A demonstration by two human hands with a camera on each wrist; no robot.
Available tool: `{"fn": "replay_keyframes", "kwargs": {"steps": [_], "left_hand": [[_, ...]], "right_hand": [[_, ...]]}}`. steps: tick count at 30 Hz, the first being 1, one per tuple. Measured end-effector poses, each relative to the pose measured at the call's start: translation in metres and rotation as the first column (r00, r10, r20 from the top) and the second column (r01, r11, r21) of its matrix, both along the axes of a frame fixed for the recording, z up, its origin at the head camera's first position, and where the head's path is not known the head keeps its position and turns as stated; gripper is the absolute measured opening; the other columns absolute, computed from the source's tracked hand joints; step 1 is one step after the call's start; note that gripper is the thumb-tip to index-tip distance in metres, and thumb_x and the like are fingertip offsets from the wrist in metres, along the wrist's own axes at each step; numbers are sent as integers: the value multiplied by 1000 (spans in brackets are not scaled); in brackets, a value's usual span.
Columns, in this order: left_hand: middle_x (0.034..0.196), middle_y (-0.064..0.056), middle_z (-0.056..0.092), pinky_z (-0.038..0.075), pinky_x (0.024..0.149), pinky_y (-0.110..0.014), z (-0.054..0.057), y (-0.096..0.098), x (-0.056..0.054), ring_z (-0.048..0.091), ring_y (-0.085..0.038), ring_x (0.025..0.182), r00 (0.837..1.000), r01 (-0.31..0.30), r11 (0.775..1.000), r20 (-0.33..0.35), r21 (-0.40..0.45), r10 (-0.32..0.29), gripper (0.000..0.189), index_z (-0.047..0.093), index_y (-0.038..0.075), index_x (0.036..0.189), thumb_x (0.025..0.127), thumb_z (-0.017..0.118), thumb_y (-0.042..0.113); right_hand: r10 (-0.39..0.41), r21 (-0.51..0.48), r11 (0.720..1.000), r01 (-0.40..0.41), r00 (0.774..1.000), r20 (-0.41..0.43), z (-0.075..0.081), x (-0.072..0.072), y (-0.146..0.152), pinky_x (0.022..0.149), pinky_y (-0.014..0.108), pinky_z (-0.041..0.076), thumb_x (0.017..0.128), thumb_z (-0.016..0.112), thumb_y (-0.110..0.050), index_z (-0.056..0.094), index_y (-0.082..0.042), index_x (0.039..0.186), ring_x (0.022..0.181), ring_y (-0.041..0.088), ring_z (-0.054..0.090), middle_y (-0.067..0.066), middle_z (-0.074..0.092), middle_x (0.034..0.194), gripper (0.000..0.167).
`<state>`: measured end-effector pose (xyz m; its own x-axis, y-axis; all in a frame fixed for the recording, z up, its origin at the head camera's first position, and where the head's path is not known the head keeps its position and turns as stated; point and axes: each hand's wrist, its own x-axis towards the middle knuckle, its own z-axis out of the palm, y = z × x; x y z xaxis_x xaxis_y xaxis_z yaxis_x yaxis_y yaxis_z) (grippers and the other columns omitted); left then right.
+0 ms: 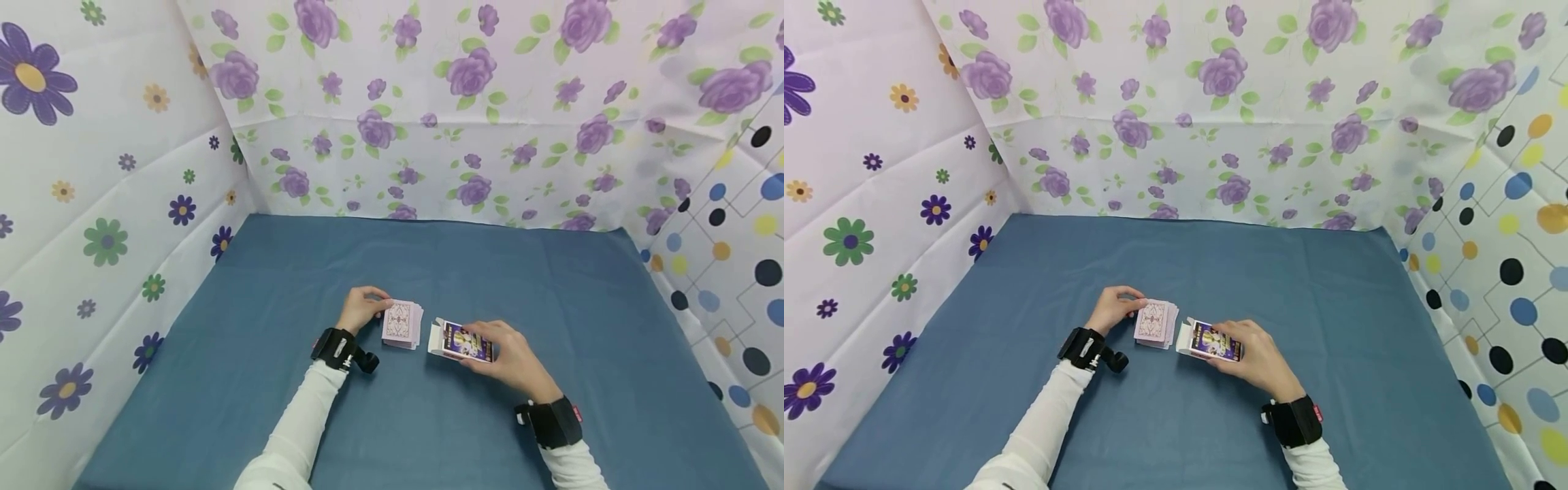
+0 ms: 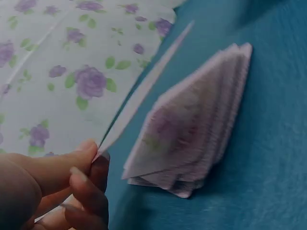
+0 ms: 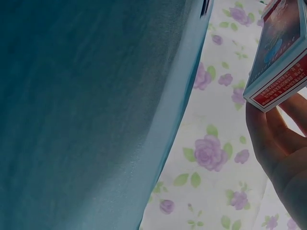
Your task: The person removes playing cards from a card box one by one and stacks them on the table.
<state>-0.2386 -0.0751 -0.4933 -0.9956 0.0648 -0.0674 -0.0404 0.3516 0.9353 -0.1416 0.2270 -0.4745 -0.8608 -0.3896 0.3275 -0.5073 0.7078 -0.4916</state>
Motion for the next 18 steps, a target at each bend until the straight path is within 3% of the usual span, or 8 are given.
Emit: {"fn": "replay_keyframes", "kwargs": {"steps": [4,9,14,18], "left_hand": [[71,-13,69,38,55,-27,-2,6,-1,56,-19,58,999,-23,989,-33,-143,19,14,74,6,95,85,75,16],[74,-12,67,41,55,-27,-3,11,0,55,-15,59,998,-55,966,-44,-254,45,9,72,5,89,85,74,13],[77,-12,68,44,58,-29,0,13,-2,58,-18,63,997,-65,950,-64,-306,48,11,71,3,89,85,74,12],[79,-13,64,42,58,-29,3,15,0,55,-18,63,996,-62,948,-78,-312,39,21,69,0,102,88,71,15]], "right_hand": [[0,-5,1000,0,1000,6,-1,0,1,82,43,50,75,83,-34,65,-18,126,110,25,60,8,66,122,56],[8,-3,1000,-8,1000,7,-4,0,2,80,41,49,75,83,-34,65,-18,126,108,24,60,8,66,122,56],[10,-3,1000,-10,1000,1,-5,-3,3,78,37,48,76,83,-35,65,-18,126,105,21,60,6,66,121,56],[13,-6,1000,-13,1000,1,-4,-4,4,77,37,49,76,83,-35,65,-18,126,105,20,60,5,66,120,56]]}}
